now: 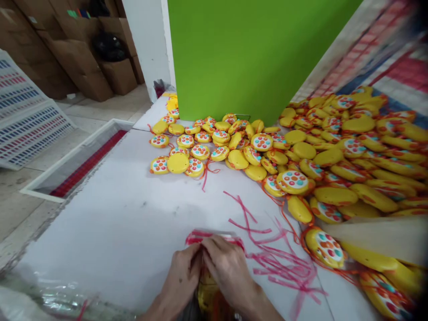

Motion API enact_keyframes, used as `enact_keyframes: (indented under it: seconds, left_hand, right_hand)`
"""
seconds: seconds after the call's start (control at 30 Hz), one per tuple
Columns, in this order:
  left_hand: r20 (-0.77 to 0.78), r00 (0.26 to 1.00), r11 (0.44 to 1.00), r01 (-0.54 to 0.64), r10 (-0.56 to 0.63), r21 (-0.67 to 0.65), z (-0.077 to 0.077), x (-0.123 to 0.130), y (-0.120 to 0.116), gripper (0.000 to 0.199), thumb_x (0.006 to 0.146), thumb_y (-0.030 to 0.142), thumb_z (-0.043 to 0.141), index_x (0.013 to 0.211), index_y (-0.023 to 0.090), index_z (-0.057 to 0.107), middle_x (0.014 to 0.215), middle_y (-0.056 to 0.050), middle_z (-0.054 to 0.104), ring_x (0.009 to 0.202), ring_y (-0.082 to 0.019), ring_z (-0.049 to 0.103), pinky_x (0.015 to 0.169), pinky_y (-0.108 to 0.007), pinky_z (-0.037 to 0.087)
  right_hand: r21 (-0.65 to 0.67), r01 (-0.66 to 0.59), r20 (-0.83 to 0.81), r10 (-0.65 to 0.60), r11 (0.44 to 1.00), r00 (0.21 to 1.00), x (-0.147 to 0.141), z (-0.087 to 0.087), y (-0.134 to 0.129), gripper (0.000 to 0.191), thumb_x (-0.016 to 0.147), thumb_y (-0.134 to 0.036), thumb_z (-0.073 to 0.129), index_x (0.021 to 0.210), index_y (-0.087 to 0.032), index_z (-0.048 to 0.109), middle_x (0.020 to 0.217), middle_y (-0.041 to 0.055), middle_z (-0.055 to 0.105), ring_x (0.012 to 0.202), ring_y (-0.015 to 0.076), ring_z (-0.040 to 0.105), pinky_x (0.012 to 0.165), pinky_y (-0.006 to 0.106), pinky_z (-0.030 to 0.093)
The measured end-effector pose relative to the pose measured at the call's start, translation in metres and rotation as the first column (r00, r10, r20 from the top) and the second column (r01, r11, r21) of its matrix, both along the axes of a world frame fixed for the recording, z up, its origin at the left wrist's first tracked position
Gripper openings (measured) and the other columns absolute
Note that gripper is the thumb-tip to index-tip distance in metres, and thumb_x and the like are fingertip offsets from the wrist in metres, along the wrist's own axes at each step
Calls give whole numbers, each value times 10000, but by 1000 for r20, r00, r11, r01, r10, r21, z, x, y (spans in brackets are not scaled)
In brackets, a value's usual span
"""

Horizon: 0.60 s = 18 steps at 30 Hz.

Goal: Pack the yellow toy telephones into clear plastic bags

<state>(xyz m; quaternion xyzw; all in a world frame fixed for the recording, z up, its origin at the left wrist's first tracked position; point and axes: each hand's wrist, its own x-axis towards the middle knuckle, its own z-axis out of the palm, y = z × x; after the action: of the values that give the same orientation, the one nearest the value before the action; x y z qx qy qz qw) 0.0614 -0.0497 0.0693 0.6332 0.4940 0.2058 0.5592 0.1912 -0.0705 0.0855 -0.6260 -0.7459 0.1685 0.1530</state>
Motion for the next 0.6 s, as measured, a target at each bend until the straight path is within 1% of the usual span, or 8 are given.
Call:
enact_keyframes:
  seconds: [0.1,0.17,0.27,0.4,0.47,0.5,0.57,0.6]
  left_hand:
    - [-61,998,999,24,-22,38,2,0,0,259,850,251,355,755,169,581,641,-7,592,577,-140,510,547,-218,358]
    - [-87,996,998,31,-27,48,0,-2,0,273,867,287,347,765,178,576,629,-5,592,555,-139,511,543,-221,362]
    - [-53,999,1000,-2,2,1,-6,-9,0,284,877,356,356,778,185,560,660,-19,610,588,-153,556,550,-220,395]
    - [62,996,994,-54,59,-92,-15,-17,1,263,870,391,389,804,186,539,732,-39,643,700,-177,612,621,-233,450]
    - [86,994,991,-63,73,-114,-17,-19,2,249,863,389,408,794,184,532,719,-37,644,699,-179,616,629,-241,460]
    - [98,992,990,-66,78,-127,-17,-19,3,244,858,386,416,787,182,530,711,-37,644,691,-180,617,627,-244,464]
    - [123,988,983,-73,94,-166,-15,-18,4,228,842,376,437,779,177,530,702,-38,647,683,-181,621,624,-250,472]
    - [133,986,979,-78,104,-187,-14,-18,4,218,831,370,451,775,174,530,698,-39,648,679,-182,622,623,-251,475]
  right_hand:
    - [78,27,-20,-25,997,999,-2,-6,7,164,768,-66,492,735,-191,592,709,7,636,644,149,603,590,231,410]
    - [82,133,-104,-124,988,987,16,-9,6,163,783,-104,468,720,-195,589,670,-3,629,591,127,592,565,212,406]
    - [26,377,-138,-370,926,919,71,-15,-10,164,822,-250,448,780,-199,598,659,7,647,537,127,594,530,212,424]
    - [115,639,173,-649,760,741,167,-26,-50,270,787,-383,426,778,-202,626,711,77,683,621,221,647,552,288,458]
    - [15,712,344,-672,702,656,201,-27,-71,309,758,-459,444,746,-220,639,678,88,681,571,260,642,454,305,419]
    - [-57,723,394,-650,688,650,211,-26,-79,326,751,-490,445,713,-230,639,635,81,672,553,270,639,434,309,407]
    - [-146,706,405,-609,693,681,215,-21,-88,349,738,-532,452,664,-242,631,592,67,655,533,268,633,425,314,408]
    - [-133,682,366,-603,719,708,211,-18,-90,342,733,-532,461,697,-241,639,647,70,666,553,257,635,442,315,427]
